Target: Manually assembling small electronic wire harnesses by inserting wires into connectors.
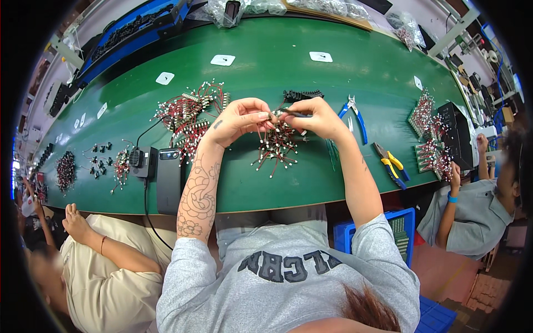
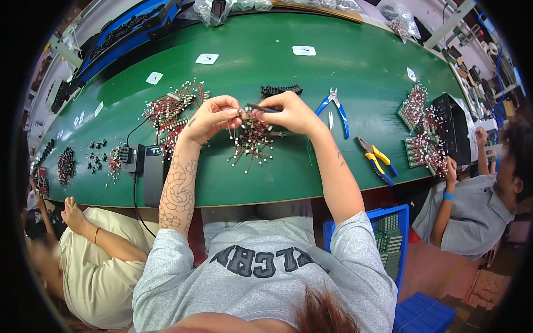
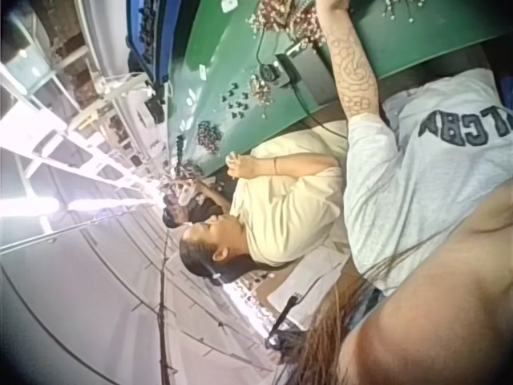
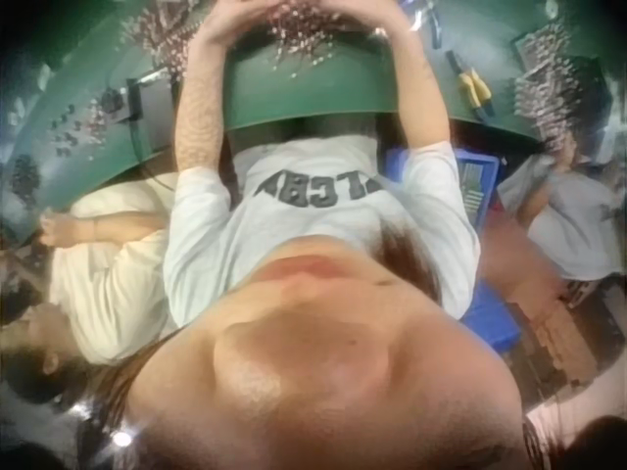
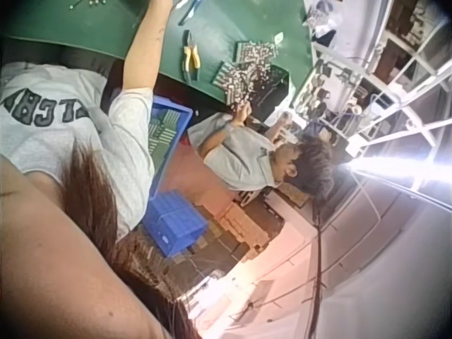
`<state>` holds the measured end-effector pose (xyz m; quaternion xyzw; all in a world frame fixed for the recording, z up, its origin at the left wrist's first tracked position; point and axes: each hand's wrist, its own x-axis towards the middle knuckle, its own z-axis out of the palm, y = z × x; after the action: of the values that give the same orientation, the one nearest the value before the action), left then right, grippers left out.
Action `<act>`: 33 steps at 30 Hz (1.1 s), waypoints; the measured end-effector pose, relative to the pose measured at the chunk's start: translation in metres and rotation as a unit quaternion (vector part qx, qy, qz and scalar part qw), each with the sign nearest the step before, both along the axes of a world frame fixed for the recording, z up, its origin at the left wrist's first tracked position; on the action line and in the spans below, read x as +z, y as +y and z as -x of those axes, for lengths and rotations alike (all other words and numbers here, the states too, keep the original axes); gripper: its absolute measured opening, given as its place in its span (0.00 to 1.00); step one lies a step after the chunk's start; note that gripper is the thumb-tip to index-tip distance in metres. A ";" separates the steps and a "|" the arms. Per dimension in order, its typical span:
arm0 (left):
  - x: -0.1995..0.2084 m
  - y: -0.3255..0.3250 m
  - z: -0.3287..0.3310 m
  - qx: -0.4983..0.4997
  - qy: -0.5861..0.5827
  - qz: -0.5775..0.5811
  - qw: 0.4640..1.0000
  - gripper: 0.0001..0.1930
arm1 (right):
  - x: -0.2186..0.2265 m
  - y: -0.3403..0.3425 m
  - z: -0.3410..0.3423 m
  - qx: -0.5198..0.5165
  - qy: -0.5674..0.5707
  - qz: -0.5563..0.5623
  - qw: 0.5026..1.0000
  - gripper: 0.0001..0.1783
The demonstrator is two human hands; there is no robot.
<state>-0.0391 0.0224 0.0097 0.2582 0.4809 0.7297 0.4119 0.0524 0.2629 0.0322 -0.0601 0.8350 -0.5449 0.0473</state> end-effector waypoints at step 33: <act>0.006 0.009 -0.014 0.082 0.022 0.060 0.995 0.06 | -0.006 -0.006 -0.003 -0.026 0.121 -0.142 0.982 0.15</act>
<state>-0.0246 0.0309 0.0156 0.2083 0.5525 0.7250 0.3546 0.0553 0.2572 0.0261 -0.0961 0.9049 -0.4102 -0.0601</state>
